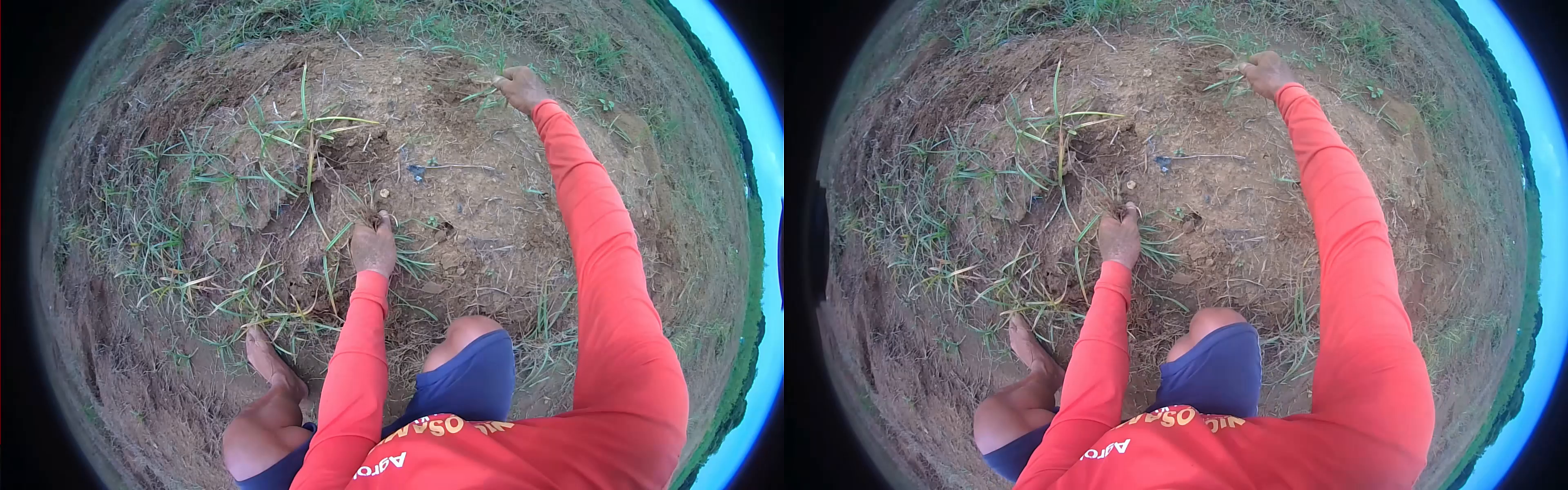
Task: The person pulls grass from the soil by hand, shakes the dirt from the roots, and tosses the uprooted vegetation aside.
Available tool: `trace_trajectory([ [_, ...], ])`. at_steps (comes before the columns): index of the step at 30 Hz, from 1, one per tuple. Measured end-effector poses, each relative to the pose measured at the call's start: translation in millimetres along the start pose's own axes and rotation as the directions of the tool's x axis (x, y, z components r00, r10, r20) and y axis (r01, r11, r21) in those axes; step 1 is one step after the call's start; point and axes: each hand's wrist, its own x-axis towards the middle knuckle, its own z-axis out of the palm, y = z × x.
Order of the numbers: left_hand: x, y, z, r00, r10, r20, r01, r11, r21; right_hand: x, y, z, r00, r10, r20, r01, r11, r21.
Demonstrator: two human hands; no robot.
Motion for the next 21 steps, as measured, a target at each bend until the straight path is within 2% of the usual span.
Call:
trace_trajectory([
  [1, -6, -4, 0, 0.999, 0.006, 0.044, -0.004, 0.999, -0.049, -30, -1, -10, 1.000, 0.001, -0.026, 0.001, 0.998, 0.068],
  [3, 0, -28, 17, 0.992, 0.052, 0.113, -0.053, 0.999, 0.002, -70, -16, -27, 0.995, -0.020, -0.098, 0.040, 0.978, 0.202],
  [4, -4, -26, 14, 0.987, 0.067, 0.143, -0.072, 0.997, 0.027, -91, -28, -36, 0.991, 0.005, -0.131, 0.022, 0.978, 0.205],
  [6, -35, -9, 13, 0.984, 0.106, 0.140, -0.067, 0.962, -0.264, -123, -44, -46, 0.985, 0.009, -0.170, 0.047, 0.945, 0.325],
  [8, -72, 20, 5, 0.963, 0.143, 0.226, -0.023, 0.886, -0.464, -153, -50, -44, 0.976, 0.005, -0.218, 0.094, 0.891, 0.444],
  [10, -90, 56, -6, 0.902, 0.210, 0.376, 0.051, 0.814, -0.578, -186, -67, -32, 0.938, 0.011, -0.346, 0.188, 0.823, 0.536],
  [11, -102, 78, -16, 0.887, 0.259, 0.383, 0.061, 0.755, -0.653, -202, -74, -24, 0.916, 0.021, -0.400, 0.233, 0.784, 0.575],
  [12, -114, 99, -26, 0.873, 0.297, 0.386, 0.083, 0.690, -0.719, -215, -77, -8, 0.919, 0.089, -0.384, 0.185, 0.764, 0.618],
  [14, -126, 131, -32, 0.857, 0.428, 0.286, 0.064, 0.463, -0.884, -261, -112, 15, 0.922, 0.034, -0.386, 0.260, 0.685, 0.681],
  [15, -117, 127, -28, 0.853, 0.383, 0.356, 0.143, 0.483, -0.864, -281, -125, 26, 0.924, 0.010, -0.383, 0.290, 0.638, 0.714],
  [17, -94, 107, -16, 0.820, 0.304, 0.485, 0.290, 0.511, -0.809, -302, -122, 53, 0.869, -0.151, -0.470, 0.441, 0.667, 0.600],
  [18, -85, 95, -10, 0.838, 0.292, 0.461, 0.293, 0.473, -0.831, -306, -117, 53, 0.886, -0.129, -0.446, 0.412, 0.659, 0.629],
  [19, -84, 97, -19, 0.830, 0.317, 0.459, 0.259, 0.510, -0.820, -311, -112, 53, 0.901, -0.106, -0.421, 0.383, 0.650, 0.656],
  [21, -88, 93, -40, 0.808, 0.355, 0.470, 0.204, 0.581, -0.788, -331, -95, 48, 0.982, 0.131, -0.136, 0.046, 0.535, 0.844],
])
